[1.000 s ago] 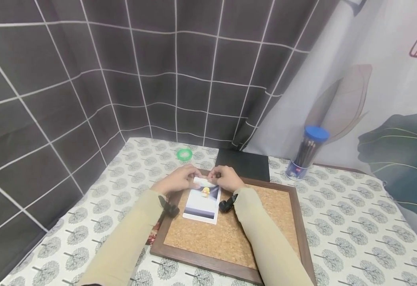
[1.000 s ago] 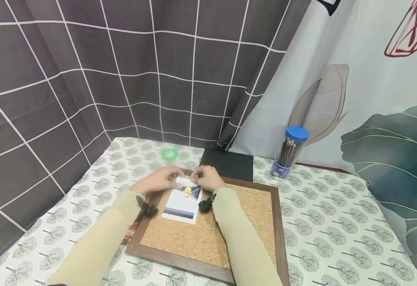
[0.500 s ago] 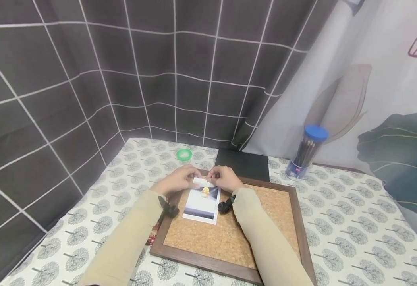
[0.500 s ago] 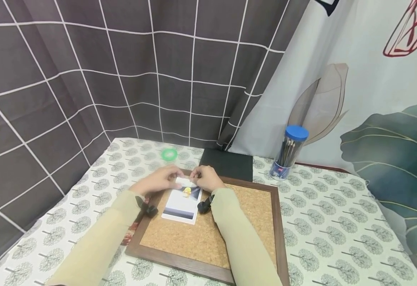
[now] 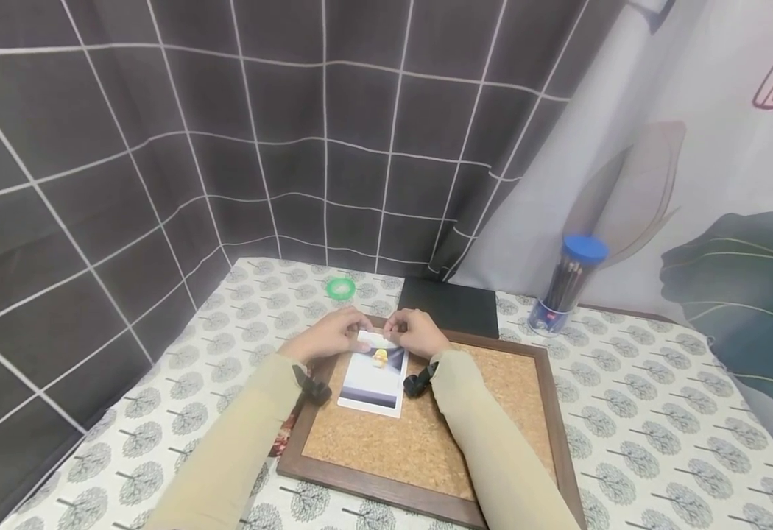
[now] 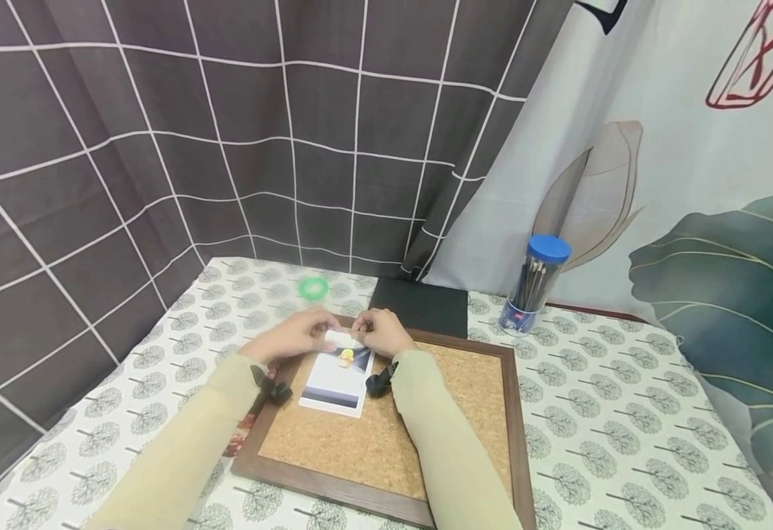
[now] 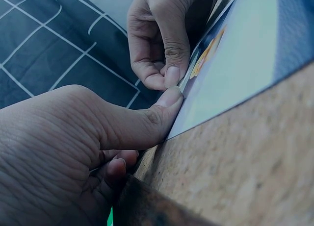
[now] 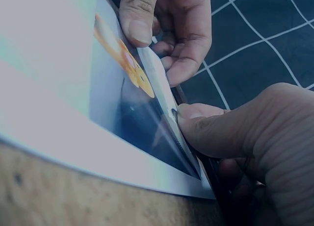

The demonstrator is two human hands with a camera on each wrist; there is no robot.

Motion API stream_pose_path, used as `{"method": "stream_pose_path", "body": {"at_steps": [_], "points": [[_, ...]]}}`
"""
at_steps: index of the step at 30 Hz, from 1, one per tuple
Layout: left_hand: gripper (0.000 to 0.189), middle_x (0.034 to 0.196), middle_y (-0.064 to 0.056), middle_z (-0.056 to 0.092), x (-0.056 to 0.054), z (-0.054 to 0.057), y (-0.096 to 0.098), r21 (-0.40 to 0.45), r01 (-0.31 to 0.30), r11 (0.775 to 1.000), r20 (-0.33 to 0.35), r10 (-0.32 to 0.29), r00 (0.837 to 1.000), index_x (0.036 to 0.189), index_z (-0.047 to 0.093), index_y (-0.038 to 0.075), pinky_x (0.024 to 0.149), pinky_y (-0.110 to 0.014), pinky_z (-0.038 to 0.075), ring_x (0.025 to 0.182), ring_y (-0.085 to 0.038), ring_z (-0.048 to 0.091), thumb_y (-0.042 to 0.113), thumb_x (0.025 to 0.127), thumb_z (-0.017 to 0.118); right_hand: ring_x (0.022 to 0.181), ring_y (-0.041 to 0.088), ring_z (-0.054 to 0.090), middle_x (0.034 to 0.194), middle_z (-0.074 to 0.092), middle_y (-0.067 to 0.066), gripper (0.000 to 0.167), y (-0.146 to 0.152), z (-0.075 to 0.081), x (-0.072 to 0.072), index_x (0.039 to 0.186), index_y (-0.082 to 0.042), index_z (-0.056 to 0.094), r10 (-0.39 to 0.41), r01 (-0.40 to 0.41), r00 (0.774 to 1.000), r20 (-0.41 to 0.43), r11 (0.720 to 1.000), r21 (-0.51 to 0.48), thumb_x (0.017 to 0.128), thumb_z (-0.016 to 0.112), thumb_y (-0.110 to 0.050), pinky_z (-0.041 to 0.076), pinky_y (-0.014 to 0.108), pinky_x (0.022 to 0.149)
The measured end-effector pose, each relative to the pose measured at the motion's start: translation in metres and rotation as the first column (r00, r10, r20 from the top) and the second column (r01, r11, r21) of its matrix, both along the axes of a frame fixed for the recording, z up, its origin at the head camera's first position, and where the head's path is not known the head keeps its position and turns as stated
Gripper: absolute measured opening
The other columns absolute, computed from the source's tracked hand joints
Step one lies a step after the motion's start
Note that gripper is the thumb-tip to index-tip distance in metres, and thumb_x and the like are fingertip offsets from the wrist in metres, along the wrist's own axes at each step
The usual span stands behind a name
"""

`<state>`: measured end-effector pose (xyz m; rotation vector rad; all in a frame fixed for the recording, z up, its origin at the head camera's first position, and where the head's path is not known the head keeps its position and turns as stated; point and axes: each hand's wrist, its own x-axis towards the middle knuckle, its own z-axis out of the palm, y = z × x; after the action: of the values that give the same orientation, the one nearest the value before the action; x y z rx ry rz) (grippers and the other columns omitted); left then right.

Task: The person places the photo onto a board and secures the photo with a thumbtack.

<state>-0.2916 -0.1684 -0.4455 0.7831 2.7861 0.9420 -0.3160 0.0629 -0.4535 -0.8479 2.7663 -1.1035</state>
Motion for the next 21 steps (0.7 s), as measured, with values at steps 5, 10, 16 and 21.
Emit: {"method": "stream_pose_path", "body": {"at_steps": [5, 10, 16, 21], "points": [[0.038, 0.105, 0.002, 0.058, 0.0022, 0.0020, 0.0008, -0.003, -0.012, 1.000, 0.020, 0.012, 1.000, 0.119, 0.066, 0.014, 0.092, -0.037, 0.049, 0.100, -0.016, 0.055, 0.028, 0.085, 0.080, 0.074, 0.013, 0.054, 0.080, 0.061, -0.004, 0.005, 0.0005, -0.0007, 0.0005, 0.088, -0.010, 0.072, 0.005, -0.005, 1.000, 0.005, 1.000, 0.001, 0.089, 0.072, -0.015, 0.046, 0.030, 0.071], [0.037, 0.103, 0.001, 0.058, 0.0040, 0.0033, 0.0019, 0.012, -0.004, 1.000, 0.014, 0.004, 1.000, 0.117, 0.067, 0.013, 0.090, -0.037, 0.050, 0.097, -0.017, 0.055, 0.025, 0.085, 0.080, 0.075, 0.013, 0.054, 0.081, 0.061, -0.004, 0.004, 0.0003, 0.0003, 0.0022, 0.089, -0.010, 0.073, 0.002, -0.003, 1.000, 0.018, 1.000, 0.007, 0.090, 0.071, -0.014, 0.046, 0.030, 0.072], [0.036, 0.105, 0.000, 0.059, 0.0038, 0.0008, 0.0031, 0.001, 0.004, 1.000, 0.000, -0.004, 1.000, 0.115, 0.067, 0.013, 0.091, -0.039, 0.050, 0.098, -0.018, 0.056, 0.025, 0.084, 0.081, 0.075, 0.014, 0.054, 0.081, 0.061, -0.004, 0.005, 0.0004, -0.0017, 0.0026, 0.086, -0.016, 0.072, -0.001, 0.001, 1.000, 0.023, 1.000, 0.000, 0.090, 0.072, -0.012, 0.045, 0.030, 0.071], [0.035, 0.109, -0.002, 0.059, 0.0027, 0.0022, 0.0036, -0.008, 0.008, 1.000, -0.011, -0.008, 1.000, 0.116, 0.066, 0.013, 0.094, -0.042, 0.049, 0.104, -0.021, 0.056, 0.024, 0.085, 0.079, 0.075, 0.014, 0.054, 0.081, 0.061, -0.004, 0.005, 0.0015, -0.0018, -0.0004, 0.086, -0.016, 0.072, 0.006, -0.006, 1.000, 0.006, 1.000, -0.006, 0.089, 0.072, -0.012, 0.046, 0.030, 0.071]]}}
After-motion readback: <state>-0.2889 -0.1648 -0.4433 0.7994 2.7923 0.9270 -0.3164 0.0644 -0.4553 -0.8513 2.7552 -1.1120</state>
